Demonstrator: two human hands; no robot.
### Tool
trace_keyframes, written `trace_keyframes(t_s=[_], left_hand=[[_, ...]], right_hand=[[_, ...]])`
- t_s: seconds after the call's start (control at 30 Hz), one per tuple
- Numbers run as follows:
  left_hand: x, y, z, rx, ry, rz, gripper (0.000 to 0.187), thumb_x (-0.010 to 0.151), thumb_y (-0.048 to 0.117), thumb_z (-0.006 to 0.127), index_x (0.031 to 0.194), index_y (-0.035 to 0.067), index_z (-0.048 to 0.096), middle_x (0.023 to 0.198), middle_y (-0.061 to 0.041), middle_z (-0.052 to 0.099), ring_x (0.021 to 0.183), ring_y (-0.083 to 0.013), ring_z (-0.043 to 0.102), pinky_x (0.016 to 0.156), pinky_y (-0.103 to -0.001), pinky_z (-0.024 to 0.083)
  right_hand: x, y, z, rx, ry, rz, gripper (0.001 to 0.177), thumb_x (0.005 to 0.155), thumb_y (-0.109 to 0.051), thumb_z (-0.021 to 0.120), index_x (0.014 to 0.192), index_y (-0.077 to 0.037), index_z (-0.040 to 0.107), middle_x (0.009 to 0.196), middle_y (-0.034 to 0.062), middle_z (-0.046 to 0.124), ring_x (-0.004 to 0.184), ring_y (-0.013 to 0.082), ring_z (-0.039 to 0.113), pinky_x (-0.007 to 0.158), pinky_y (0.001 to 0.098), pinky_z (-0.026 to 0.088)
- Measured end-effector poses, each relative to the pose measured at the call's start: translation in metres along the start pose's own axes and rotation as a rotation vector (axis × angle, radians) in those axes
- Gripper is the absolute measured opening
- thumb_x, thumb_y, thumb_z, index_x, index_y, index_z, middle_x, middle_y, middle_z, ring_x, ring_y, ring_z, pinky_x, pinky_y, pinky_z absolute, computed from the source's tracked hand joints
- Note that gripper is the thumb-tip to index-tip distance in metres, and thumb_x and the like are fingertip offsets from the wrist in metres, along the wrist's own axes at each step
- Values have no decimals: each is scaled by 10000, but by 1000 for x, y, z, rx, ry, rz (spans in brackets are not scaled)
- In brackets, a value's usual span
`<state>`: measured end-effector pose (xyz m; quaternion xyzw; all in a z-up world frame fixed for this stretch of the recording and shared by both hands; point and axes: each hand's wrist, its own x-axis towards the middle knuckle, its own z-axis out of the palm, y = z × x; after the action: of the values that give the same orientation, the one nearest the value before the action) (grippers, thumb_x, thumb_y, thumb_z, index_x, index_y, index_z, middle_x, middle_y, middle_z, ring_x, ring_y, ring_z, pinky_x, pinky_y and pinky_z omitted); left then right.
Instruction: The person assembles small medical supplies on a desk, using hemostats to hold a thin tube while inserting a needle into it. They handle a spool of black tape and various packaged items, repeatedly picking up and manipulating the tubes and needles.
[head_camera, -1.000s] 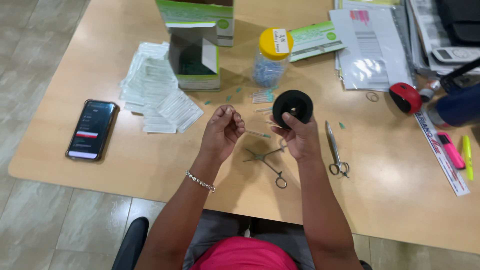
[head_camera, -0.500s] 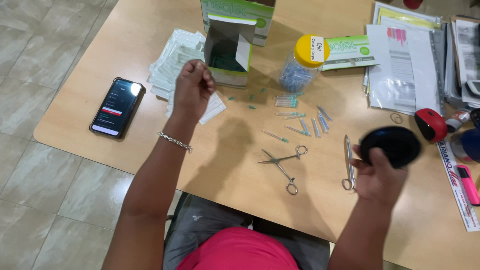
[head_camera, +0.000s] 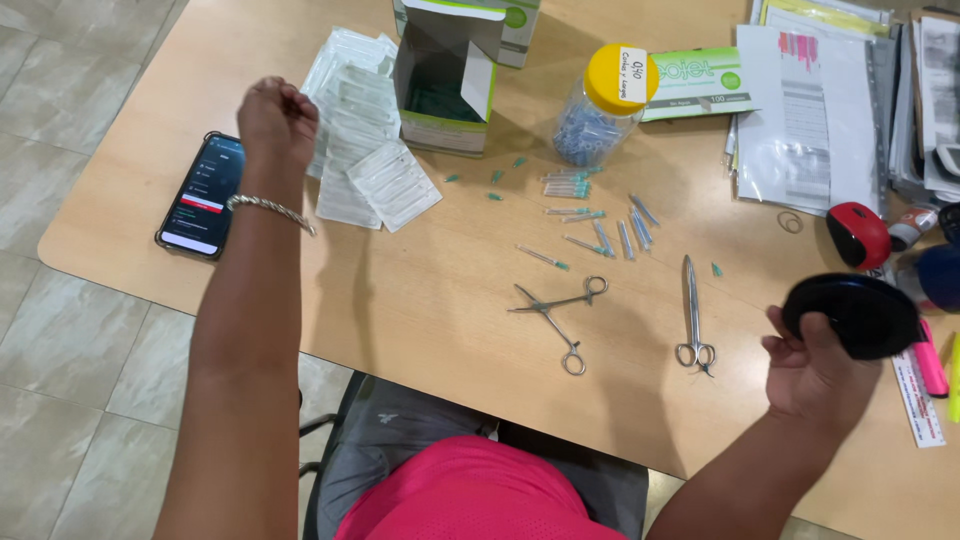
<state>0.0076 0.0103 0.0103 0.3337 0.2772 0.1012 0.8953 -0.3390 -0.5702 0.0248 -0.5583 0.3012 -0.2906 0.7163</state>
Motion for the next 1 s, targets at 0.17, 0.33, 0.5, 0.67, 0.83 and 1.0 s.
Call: trace_keyframes(t_s=[0.17, 0.33, 0.5, 0.67, 0.83, 1.0], left_hand=[[-27, 29, 27, 47, 91, 102, 260, 931, -137, 393, 816, 36, 549, 675, -69, 548, 600, -168, 522, 560, -264, 480], [39, 32, 5, -4, 84, 147, 206, 870, -81, 406, 803, 40, 559, 638, -85, 533, 579, -209, 539, 536, -300, 456], [66, 40, -11, -38, 115, 169, 201, 796, -75, 392, 699, 31, 533, 625, -105, 540, 561, -220, 528, 534, -292, 479], [29, 42, 1, 41, 184, 171, 168, 843, -12, 404, 763, 30, 546, 707, -105, 605, 631, -218, 602, 606, -301, 578], [-2, 47, -1, 103, 190, 165, 184, 914, -8, 488, 752, 19, 570, 696, -104, 624, 629, -212, 638, 631, -298, 633], [-39, 38, -31, 1154, -129, 373, 80, 1115, 138, 533, 1083, 122, 604, 891, -29, 658, 605, -64, 643, 532, -192, 555]], right_hand=[[0, 15, 21, 32, -104, 55, 515, 746, -126, 850, 1228, -149, 670, 1028, 59, 722, 877, 269, 768, 561, 227, 558], [10, 25, 42, 70, -95, 71, 413, 736, -54, 824, 1123, -79, 684, 993, 85, 724, 890, 252, 763, 606, 228, 539], [29, 29, 51, 230, -96, 156, 454, 721, -31, 834, 1140, -111, 680, 936, 77, 716, 815, 207, 718, 559, 194, 497], [37, 27, 65, 130, -47, 189, 433, 705, -31, 847, 1109, -84, 700, 978, 85, 724, 827, 269, 729, 516, 195, 438], [42, 40, 60, 121, -31, 226, 472, 694, -55, 854, 1133, -94, 686, 991, 63, 701, 850, 270, 725, 491, 167, 360], [37, 43, 63, 153, -70, 198, 382, 704, -1, 842, 1028, -101, 668, 916, 60, 670, 747, 204, 681, 451, 174, 271]])
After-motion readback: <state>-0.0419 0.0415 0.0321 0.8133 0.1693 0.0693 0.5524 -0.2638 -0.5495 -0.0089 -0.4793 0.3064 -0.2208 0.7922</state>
